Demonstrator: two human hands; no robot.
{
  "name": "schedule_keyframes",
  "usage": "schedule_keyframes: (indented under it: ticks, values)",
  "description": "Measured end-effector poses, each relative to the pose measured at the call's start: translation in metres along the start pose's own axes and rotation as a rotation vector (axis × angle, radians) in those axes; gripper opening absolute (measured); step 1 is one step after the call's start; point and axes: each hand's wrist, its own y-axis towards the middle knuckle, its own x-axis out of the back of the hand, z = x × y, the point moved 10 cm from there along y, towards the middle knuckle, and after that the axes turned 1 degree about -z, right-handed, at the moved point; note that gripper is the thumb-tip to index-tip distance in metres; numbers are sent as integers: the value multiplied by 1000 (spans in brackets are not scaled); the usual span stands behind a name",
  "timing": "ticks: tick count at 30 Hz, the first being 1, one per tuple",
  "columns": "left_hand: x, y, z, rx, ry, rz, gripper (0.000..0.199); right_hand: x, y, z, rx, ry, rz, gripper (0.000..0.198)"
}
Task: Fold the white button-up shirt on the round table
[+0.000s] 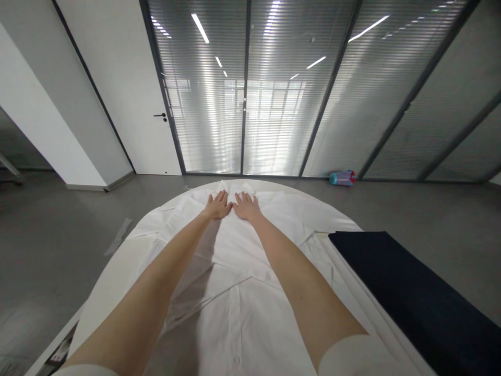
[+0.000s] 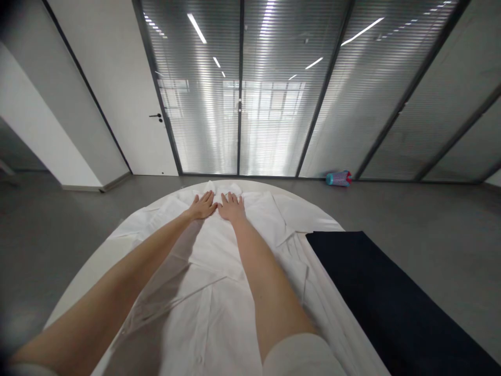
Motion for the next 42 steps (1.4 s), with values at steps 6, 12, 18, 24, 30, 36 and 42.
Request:
schedule_keyframes:
  ticks: [6, 12, 18, 24, 30, 36, 42]
  values:
    - [-2, -3, 18, 78, -13, 26, 76, 1, -9, -32, -51, -6, 7, 82]
    - [9, -11, 26, 78, 43, -54, 66, 7, -21, -49, -108, -11, -19, 73]
    - [47, -14, -6, -152, 147, -343, 61, 39, -25, -22, -31, -49, -255, 61]
    - [36, 7, -18, -121, 105, -325, 61, 29, -6, 1, 1, -4, -251, 60]
    - [0, 16, 2, 5, 9, -120, 69, 8, 3, -15, -43, 30, -121, 72]
    - [0, 4, 45, 126, 15, -17, 84, 6, -8, -54, -162, -1, 12, 85]
    - [29, -15, 86, 190, 86, -141, 82, 32, -18, -52, -163, -63, -146, 78]
